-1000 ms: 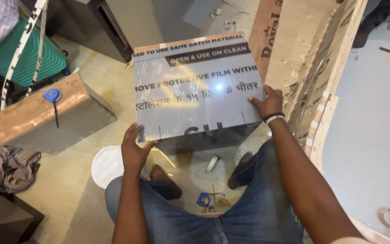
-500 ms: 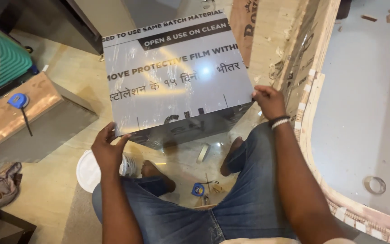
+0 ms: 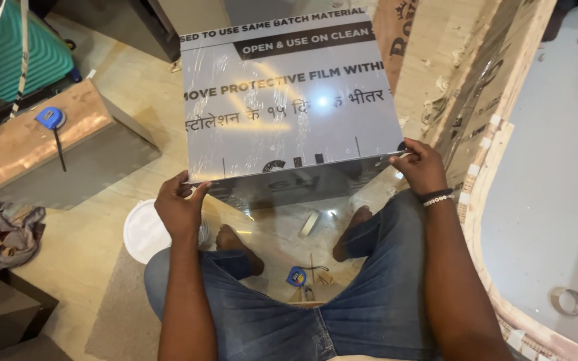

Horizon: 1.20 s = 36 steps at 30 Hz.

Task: The person applies tape to the edges of a protective panel and then adheres the panel to a wooden furniture component by hand.

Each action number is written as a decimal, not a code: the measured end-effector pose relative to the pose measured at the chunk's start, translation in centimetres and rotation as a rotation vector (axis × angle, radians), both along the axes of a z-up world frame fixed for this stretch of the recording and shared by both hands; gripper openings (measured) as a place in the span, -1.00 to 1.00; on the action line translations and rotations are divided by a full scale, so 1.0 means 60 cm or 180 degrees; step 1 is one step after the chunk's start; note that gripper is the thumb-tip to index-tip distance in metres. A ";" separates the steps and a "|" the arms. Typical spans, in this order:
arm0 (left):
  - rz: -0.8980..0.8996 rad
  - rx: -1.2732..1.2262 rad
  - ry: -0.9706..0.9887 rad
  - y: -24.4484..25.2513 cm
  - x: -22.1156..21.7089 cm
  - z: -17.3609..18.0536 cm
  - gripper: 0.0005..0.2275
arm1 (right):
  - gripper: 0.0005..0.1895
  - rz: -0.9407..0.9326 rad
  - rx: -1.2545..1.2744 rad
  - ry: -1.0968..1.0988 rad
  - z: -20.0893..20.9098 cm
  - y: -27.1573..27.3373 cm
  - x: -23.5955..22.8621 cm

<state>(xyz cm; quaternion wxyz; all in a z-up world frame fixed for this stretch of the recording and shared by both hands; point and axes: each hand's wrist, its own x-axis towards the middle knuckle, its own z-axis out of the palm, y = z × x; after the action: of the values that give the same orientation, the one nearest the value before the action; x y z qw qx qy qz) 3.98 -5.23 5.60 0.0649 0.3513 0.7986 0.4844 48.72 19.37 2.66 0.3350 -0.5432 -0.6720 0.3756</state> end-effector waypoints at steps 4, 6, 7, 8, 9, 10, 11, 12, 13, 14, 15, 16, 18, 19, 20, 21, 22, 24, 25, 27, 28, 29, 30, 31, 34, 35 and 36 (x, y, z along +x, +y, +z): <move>0.0001 0.0004 0.0027 -0.001 -0.005 -0.008 -0.55 | -0.54 -0.0082 0.0396 -0.0345 0.000 -0.012 0.000; -0.0032 0.0044 0.0004 0.003 -0.008 -0.011 -0.57 | -0.55 -0.0113 0.0493 -0.0423 0.000 -0.006 0.000; -0.0049 0.0076 -0.0013 0.001 -0.009 -0.011 -0.57 | -0.56 -0.0128 0.0477 -0.0425 -0.001 -0.006 0.001; -0.0067 0.0107 -0.0029 0.001 -0.012 -0.011 -0.57 | -0.57 -0.0143 0.0462 -0.0428 -0.001 -0.007 0.001; -0.0078 0.0136 -0.0046 0.001 -0.013 -0.012 -0.56 | -0.58 -0.0119 0.0501 -0.0455 -0.002 -0.008 0.003; -0.0098 0.0134 -0.0014 0.000 -0.014 -0.014 -0.56 | -0.59 -0.0095 0.0540 -0.0482 -0.002 -0.011 0.006; -0.0103 0.0140 0.0020 0.000 -0.016 -0.015 -0.55 | -0.60 -0.0056 0.0589 -0.0503 -0.002 -0.009 0.006; -0.0108 0.0146 0.0055 -0.001 -0.018 -0.016 -0.55 | -0.61 -0.0044 0.0653 -0.0506 -0.003 -0.009 0.006; -0.0126 0.0144 0.0071 -0.002 -0.020 -0.018 -0.55 | -0.61 -0.0027 0.0716 -0.0508 -0.003 -0.008 0.007; -0.0143 0.0142 0.0087 -0.002 -0.021 -0.021 -0.55 | -0.61 -0.0010 0.0779 -0.0509 -0.003 -0.008 0.009; -0.0155 0.0145 0.0105 -0.002 -0.024 -0.022 -0.55 | -0.62 -0.0002 0.0803 -0.0548 -0.003 -0.006 0.011; -0.0207 0.0237 0.0050 -0.001 -0.026 -0.024 -0.55 | -0.62 0.0007 0.0827 -0.0587 -0.003 -0.005 0.014; -0.0282 0.0412 -0.0064 -0.003 -0.027 -0.028 -0.56 | -0.65 0.0035 0.0894 -0.0648 -0.007 -0.003 0.020; -0.0313 0.0404 -0.0108 -0.002 -0.030 -0.030 -0.56 | -0.66 0.0050 0.0933 -0.0672 -0.008 -0.002 0.022; -0.0344 0.0397 -0.0152 0.000 -0.034 -0.030 -0.57 | -0.68 0.0064 0.0972 -0.0696 -0.010 -0.001 0.024; -0.0364 0.0398 -0.0191 -0.002 -0.036 -0.031 -0.57 | -0.70 0.0108 0.0964 -0.0707 -0.011 0.000 0.027; -0.0357 0.0464 -0.0191 -0.003 -0.035 -0.031 -0.57 | -0.72 0.0151 0.0956 -0.0717 -0.011 0.003 0.030; -0.0354 0.0579 -0.0193 -0.003 -0.035 -0.031 -0.58 | -0.75 0.0192 0.0874 -0.0706 -0.011 0.007 0.031; -0.0364 0.0555 -0.0190 -0.002 -0.036 -0.029 -0.59 | -0.76 0.0171 0.0817 -0.0675 -0.010 0.006 0.033; -0.0396 0.0503 -0.0196 -0.002 -0.038 -0.026 -0.60 | -0.78 0.0145 0.0686 -0.0567 -0.008 0.004 0.033; -0.0371 0.0491 -0.0252 -0.001 -0.037 -0.024 -0.60 | -0.79 0.0141 0.0611 -0.0490 -0.006 0.003 0.032; -0.0357 0.0482 -0.0303 0.000 -0.036 -0.023 -0.60 | -0.79 0.0125 0.0537 -0.0409 -0.005 0.002 0.031; -0.0343 0.0474 -0.0354 -0.001 -0.036 -0.021 -0.60 | -0.79 0.0164 0.0525 -0.0379 -0.004 0.002 0.031; -0.0338 0.0463 -0.0359 -0.002 -0.036 -0.018 -0.61 | -0.80 0.0179 0.0518 -0.0343 -0.002 0.001 0.032; -0.0332 0.0443 -0.0382 -0.001 -0.037 -0.015 -0.61 | -0.79 0.0204 0.0514 -0.0285 -0.003 0.006 0.032; -0.0331 0.0442 -0.0393 -0.001 -0.037 -0.015 -0.61 | -0.79 0.0201 0.0515 -0.0275 -0.004 0.006 0.035; -0.0330 0.0442 -0.0404 -0.002 -0.037 -0.016 -0.61 | -0.79 0.0213 0.0532 -0.0286 -0.005 0.006 0.037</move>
<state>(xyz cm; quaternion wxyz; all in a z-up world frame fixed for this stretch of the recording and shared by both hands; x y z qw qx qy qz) 1.75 -5.36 4.66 0.1158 0.3644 0.7382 0.5558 50.92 19.75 2.35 0.3360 -0.5070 -0.7331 0.3044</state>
